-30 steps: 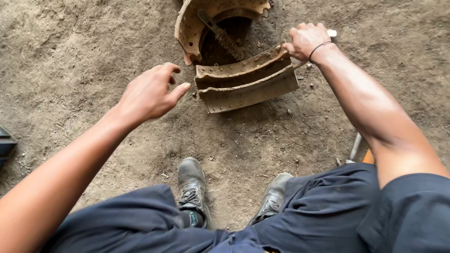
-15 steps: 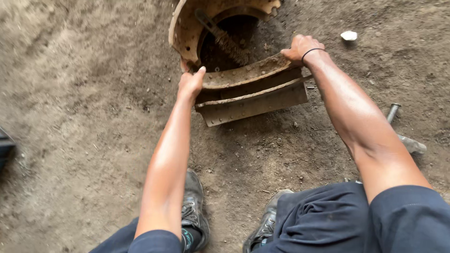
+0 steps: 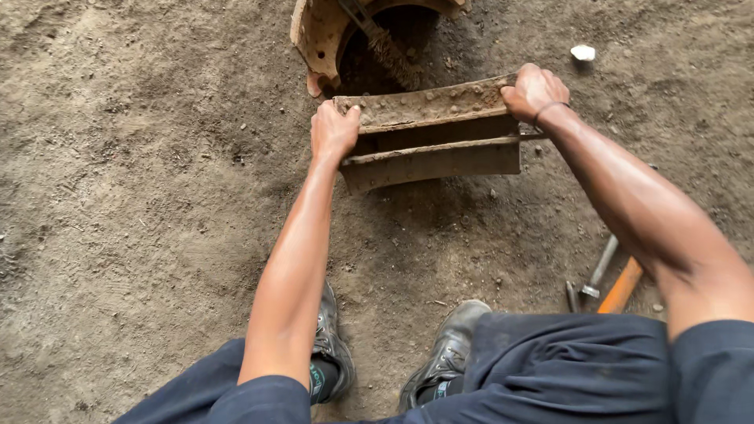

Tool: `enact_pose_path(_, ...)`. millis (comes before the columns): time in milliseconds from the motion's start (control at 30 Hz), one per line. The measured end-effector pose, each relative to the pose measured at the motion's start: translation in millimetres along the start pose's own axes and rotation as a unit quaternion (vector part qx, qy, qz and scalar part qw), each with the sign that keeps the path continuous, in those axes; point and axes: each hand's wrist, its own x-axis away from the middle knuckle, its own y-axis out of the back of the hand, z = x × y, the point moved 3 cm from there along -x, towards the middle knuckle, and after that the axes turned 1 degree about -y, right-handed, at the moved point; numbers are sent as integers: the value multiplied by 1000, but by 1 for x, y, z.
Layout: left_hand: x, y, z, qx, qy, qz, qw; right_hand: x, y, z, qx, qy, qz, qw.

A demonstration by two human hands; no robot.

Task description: The person sits on the ground and cleans several curved metal parts using a metal file and a wire brush. They scrape the surfaces of the parts to remove dirt and debris, handling the tools with both hands.

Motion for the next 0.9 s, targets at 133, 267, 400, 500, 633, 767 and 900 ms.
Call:
enact_pose_path(133,46,-1,11,90,-81,-38,992,57,10,-6,-55,-12,-70,996)
enact_pose_path(267,87,-10,31,114,-131,-100,980,113,11,-9,-102,20,-118,988)
enact_pose_path(400,104,-14,40,130,-147,-116,974,120,19,-14,-153,21,-66,986)
enact_pose_path(500,109,-9,38,155,-132,-98,974,118,22,-14,-131,11,-57,990)
enact_pose_path(633,115,-4,40,178,-129,-84,972,111,16,-17,-143,35,-89,985)
enact_pose_path(767,124,-4,43,193,-163,-129,959,113,6,-24,-161,46,-100,981)
enact_pose_path(900,122,-13,47,198,-158,-138,958,115,5,-27,-201,41,-97,974)
